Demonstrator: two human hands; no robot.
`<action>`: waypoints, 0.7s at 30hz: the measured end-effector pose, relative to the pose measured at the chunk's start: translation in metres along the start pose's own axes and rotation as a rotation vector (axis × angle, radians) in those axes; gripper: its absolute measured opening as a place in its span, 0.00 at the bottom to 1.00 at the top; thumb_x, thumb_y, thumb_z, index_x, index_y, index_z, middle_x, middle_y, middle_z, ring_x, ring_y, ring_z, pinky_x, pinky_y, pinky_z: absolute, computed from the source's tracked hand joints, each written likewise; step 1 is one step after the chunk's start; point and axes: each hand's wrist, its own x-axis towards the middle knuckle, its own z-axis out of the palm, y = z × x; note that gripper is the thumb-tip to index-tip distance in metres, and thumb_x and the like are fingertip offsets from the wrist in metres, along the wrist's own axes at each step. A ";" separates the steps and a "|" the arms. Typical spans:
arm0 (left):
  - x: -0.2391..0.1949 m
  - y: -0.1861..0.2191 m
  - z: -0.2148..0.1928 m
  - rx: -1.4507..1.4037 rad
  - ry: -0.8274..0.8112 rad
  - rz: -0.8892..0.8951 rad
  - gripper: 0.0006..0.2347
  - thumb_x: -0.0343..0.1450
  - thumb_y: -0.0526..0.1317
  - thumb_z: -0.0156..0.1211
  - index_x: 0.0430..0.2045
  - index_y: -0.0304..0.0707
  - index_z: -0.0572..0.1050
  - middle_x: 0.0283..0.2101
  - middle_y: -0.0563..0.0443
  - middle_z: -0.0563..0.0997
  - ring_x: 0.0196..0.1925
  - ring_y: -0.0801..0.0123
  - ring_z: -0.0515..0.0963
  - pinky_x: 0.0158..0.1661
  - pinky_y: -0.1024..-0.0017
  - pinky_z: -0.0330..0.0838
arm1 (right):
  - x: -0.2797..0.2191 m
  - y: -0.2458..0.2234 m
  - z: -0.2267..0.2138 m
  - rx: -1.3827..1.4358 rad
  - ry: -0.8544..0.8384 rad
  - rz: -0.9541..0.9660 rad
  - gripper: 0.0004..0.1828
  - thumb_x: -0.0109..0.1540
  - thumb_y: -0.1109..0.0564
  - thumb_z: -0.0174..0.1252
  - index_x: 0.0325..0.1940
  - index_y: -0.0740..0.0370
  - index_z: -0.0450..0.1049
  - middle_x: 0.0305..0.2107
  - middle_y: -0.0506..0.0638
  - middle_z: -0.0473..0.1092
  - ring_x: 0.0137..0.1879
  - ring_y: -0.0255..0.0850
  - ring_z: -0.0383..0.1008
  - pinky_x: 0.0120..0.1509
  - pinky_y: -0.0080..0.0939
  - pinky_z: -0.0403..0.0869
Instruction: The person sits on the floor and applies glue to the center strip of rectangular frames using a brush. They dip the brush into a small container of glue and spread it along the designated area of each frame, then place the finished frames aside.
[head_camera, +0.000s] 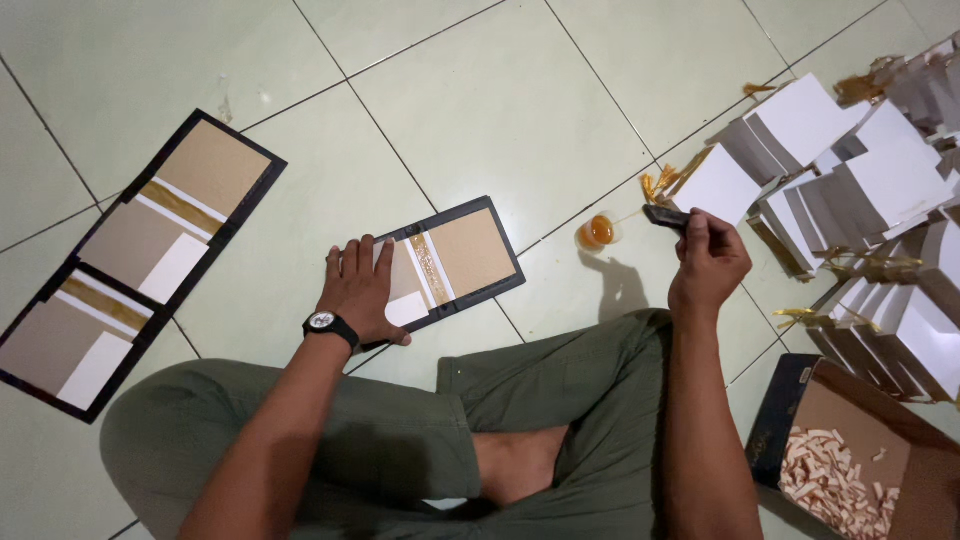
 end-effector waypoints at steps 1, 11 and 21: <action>0.001 0.000 0.000 0.000 -0.009 -0.009 0.66 0.51 0.69 0.78 0.77 0.35 0.39 0.77 0.30 0.47 0.79 0.42 0.44 0.74 0.42 0.33 | 0.000 -0.002 0.000 0.037 0.003 -0.010 0.05 0.71 0.64 0.61 0.48 0.71 0.78 0.27 0.56 0.72 0.26 0.32 0.66 0.30 0.28 0.66; 0.000 0.001 0.001 0.003 -0.013 -0.013 0.67 0.50 0.69 0.78 0.77 0.34 0.39 0.77 0.30 0.46 0.79 0.41 0.43 0.74 0.43 0.31 | 0.001 -0.009 -0.006 0.031 -0.059 -0.139 0.10 0.71 0.69 0.55 0.56 0.74 0.76 0.31 0.59 0.71 0.28 0.36 0.65 0.32 0.32 0.66; -0.002 0.002 -0.006 -0.023 -0.008 -0.012 0.66 0.50 0.68 0.78 0.77 0.35 0.40 0.76 0.31 0.47 0.78 0.41 0.45 0.74 0.42 0.33 | -0.006 0.008 -0.005 -0.225 -0.243 0.007 0.10 0.66 0.73 0.63 0.52 0.72 0.78 0.32 0.63 0.73 0.33 0.43 0.72 0.37 0.39 0.75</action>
